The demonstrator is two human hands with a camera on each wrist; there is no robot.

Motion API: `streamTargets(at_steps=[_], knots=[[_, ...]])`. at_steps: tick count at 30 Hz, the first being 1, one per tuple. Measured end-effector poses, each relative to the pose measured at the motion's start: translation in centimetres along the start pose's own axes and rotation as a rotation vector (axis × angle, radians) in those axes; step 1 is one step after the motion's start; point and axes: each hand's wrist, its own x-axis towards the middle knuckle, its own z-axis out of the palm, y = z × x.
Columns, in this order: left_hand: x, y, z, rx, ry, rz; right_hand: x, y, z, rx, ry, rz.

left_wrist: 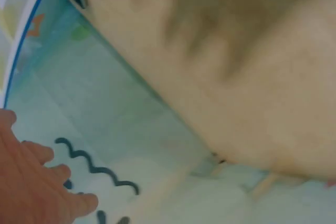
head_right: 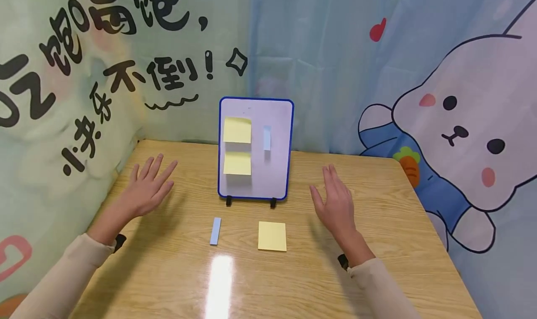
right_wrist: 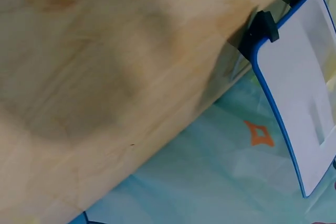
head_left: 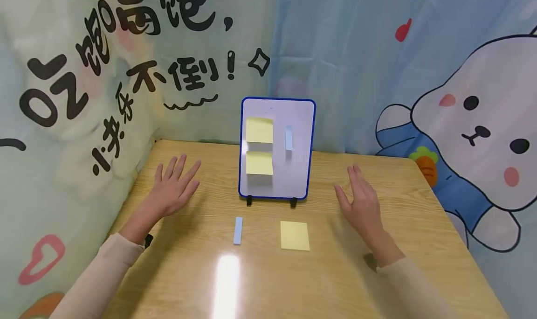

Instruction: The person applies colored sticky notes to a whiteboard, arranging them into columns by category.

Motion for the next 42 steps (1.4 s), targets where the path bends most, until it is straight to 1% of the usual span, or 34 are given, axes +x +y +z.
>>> streamTargets(at_steps=[4,7,11,14,19,22,26,30,38,42], knots=[[-1.8,-0.5,1.2,0.024,0.008,-0.029,-1.0,0.2,-0.3,0.007,-0.075,0.055],[-2.7,-0.5,2.0,0.037,0.009,-0.044,-1.5,0.2,-0.3,-0.004,-0.119,0.075],[-3.4,-0.2,2.7,0.018,0.024,-0.064,-2.3,0.3,0.0,-0.019,-0.184,0.114],[-3.8,0.0,3.3,0.002,0.021,-0.075,-3.0,0.4,0.4,-0.025,-0.228,0.143],[-4.4,0.2,3.6,-0.030,0.003,-0.084,-3.8,0.5,1.0,-0.025,-0.245,0.153],[-4.7,0.3,3.6,-0.036,-0.001,-0.082,-4.2,0.5,1.1,-0.030,-0.274,0.167],[-4.9,0.3,3.6,-0.026,0.011,-0.072,-4.7,0.7,1.2,-0.047,-0.313,0.194],[-5.0,0.4,3.6,-0.014,0.023,-0.070,-5.0,0.9,1.2,-0.048,-0.309,0.200],[-5.0,0.8,3.6,-0.027,-0.003,-0.069,-5.4,0.7,1.4,-0.053,-0.291,0.148],[-5.0,0.9,3.5,-0.025,0.002,-0.072,-5.3,0.8,1.4,-0.073,-0.315,0.165]])
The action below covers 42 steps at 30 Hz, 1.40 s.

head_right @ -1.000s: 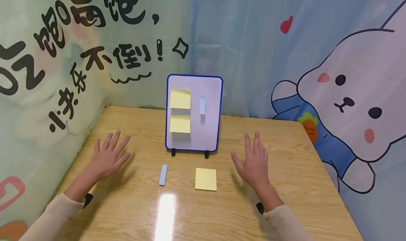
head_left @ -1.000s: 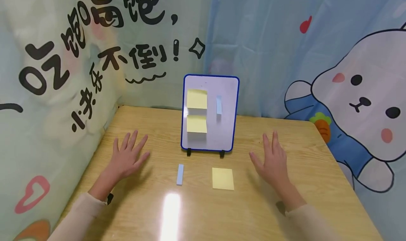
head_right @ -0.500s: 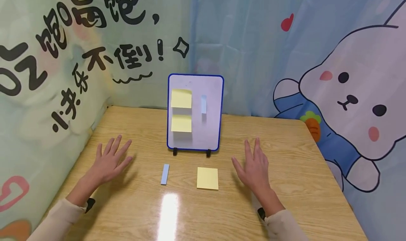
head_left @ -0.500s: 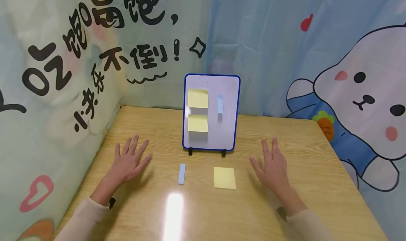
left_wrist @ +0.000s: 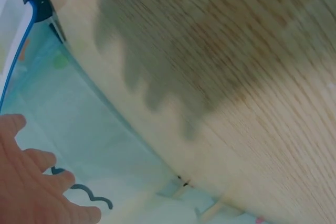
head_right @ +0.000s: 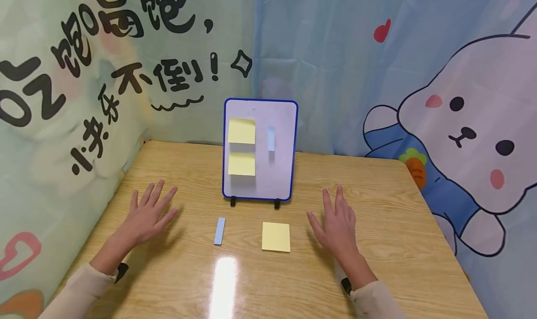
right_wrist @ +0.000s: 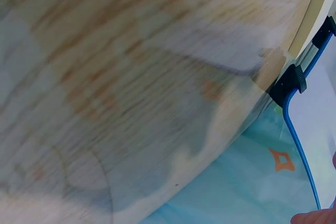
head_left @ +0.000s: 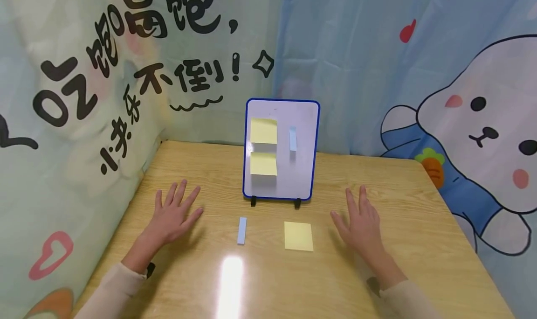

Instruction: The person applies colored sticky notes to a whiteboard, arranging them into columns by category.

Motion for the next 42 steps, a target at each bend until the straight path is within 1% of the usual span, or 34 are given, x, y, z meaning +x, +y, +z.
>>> streamTargets(at_steps=[3,6,10,15,19,22,25,30,36,42], knots=[[-0.1,0.0,0.0,0.006,-0.001,-0.005,0.0,0.1,-0.1,-0.028,-0.016,0.007],[-0.2,0.0,0.2,0.026,0.006,-0.006,0.0,0.1,-0.3,-0.060,-0.015,-0.009],[-0.2,0.0,0.4,0.062,0.029,-0.008,0.2,0.1,-0.4,-0.111,-0.006,-0.028],[0.0,-0.3,0.6,0.092,0.049,-0.018,0.3,0.2,-0.3,-0.139,-0.006,-0.016],[0.1,-0.6,0.9,0.087,0.045,-0.023,-0.1,0.1,-0.1,-0.141,-0.046,0.012],[0.2,-0.7,1.3,0.075,0.043,-0.028,-0.4,0.0,0.0,-0.146,-0.091,0.035],[0.3,-0.7,1.6,0.066,0.049,-0.027,-0.6,-0.1,0.1,-0.149,-0.112,0.050],[0.4,-0.4,1.7,0.059,0.065,-0.026,-0.8,-0.1,0.3,-0.141,-0.111,0.062],[0.4,0.0,1.3,0.048,0.043,-0.034,-0.8,-0.5,0.4,-0.111,-0.105,0.059],[0.8,0.0,1.4,0.041,0.042,-0.042,-0.5,-1.0,0.4,-0.093,-0.091,0.053]])
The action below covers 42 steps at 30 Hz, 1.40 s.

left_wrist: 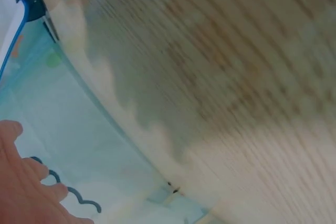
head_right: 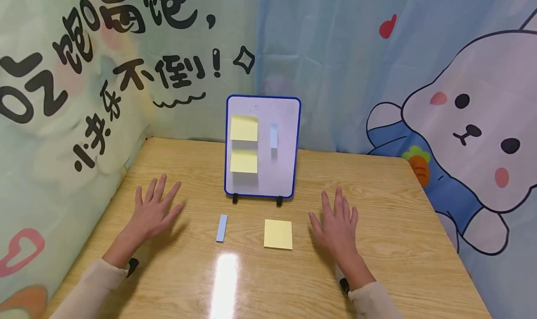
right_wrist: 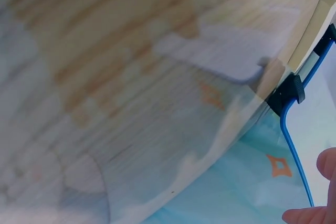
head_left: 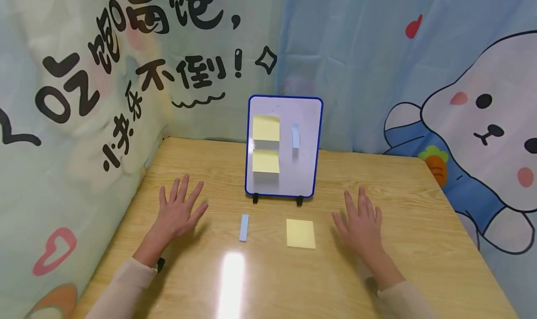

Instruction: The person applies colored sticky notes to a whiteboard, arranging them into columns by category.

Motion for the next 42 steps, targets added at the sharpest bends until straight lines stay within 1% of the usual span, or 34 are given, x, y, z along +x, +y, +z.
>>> streamTargets(at_steps=[5,8,11,15,18,24,27,30,31,34,36,39,42], knots=[[0.4,0.1,0.4,-0.006,-0.006,-0.001,0.1,-0.3,-0.1,0.005,0.001,-0.006],[0.5,0.2,0.6,-0.016,-0.015,-0.009,0.1,-0.7,-0.2,0.024,0.024,-0.017],[0.6,0.4,0.7,-0.026,-0.030,-0.014,0.2,-1.5,-0.4,0.065,0.092,-0.055],[0.6,0.6,0.6,-0.033,-0.041,-0.013,0.5,-2.8,-0.6,0.108,0.204,-0.150],[0.6,0.9,0.4,-0.048,-0.045,-0.014,0.8,-4.0,-0.6,0.117,0.233,-0.203],[0.2,1.7,0.0,-0.075,-0.042,-0.003,1.3,-6.8,-0.4,0.125,0.196,-0.285],[-0.2,2.0,-0.1,-0.072,-0.059,0.008,1.7,-8.7,-0.2,0.161,0.201,-0.359],[-0.5,2.6,-0.2,-0.088,-0.086,0.027,1.9,-10.7,0.0,0.169,0.173,-0.414],[-0.6,2.8,-0.2,-0.094,-0.088,0.036,1.9,-11.4,0.1,0.167,0.153,-0.422],[-0.8,3.2,-0.1,-0.107,-0.076,0.063,1.9,-13.4,0.4,0.160,0.095,-0.435],[-0.9,3.4,0.0,-0.112,-0.062,0.079,1.8,-14.7,0.7,0.155,0.073,-0.456],[-1.1,3.7,0.0,-0.117,-0.056,0.089,1.7,-16.5,1.3,0.155,0.074,-0.519],[-1.4,3.8,-0.1,-0.120,-0.057,0.096,1.4,-18.2,1.9,0.149,0.056,-0.580]])
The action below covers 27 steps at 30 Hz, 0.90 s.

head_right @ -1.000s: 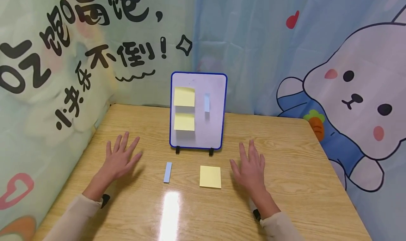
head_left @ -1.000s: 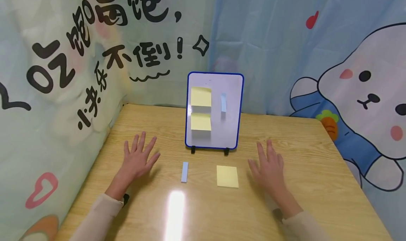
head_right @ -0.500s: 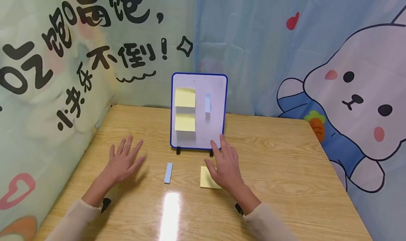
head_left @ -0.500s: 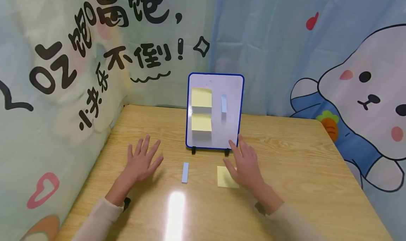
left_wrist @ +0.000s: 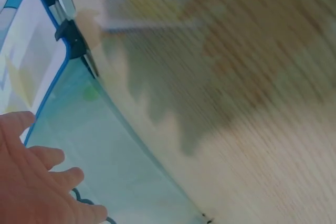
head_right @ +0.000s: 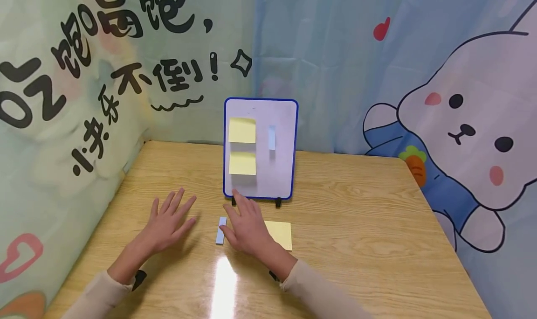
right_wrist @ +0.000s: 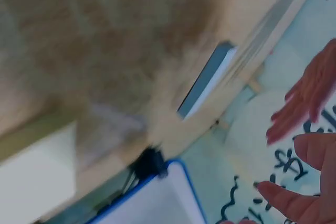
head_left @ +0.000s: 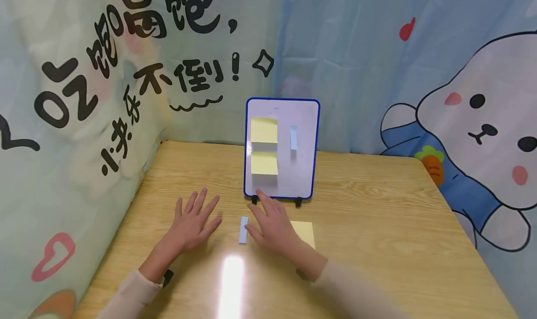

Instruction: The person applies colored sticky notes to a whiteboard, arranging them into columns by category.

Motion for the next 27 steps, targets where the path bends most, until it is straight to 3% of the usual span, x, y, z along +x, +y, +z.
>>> streamTargets(at_steps=[7,10,19,23,27], knots=[[-0.5,0.4,0.2,0.018,0.001,0.024,0.3,-2.1,1.6,-0.040,-0.213,-0.024],[-0.8,0.6,0.4,0.017,-0.005,0.044,0.2,-2.5,2.1,-0.054,-0.267,-0.043],[-1.3,1.4,0.6,0.015,-0.025,0.079,-0.1,-3.1,3.3,-0.093,-0.350,-0.077],[-1.3,1.5,0.8,0.020,-0.021,0.083,-0.3,-3.1,3.4,-0.126,-0.351,-0.071],[-1.4,1.5,1.1,0.023,-0.029,0.078,-0.3,-3.0,3.5,-0.146,-0.302,-0.097]])
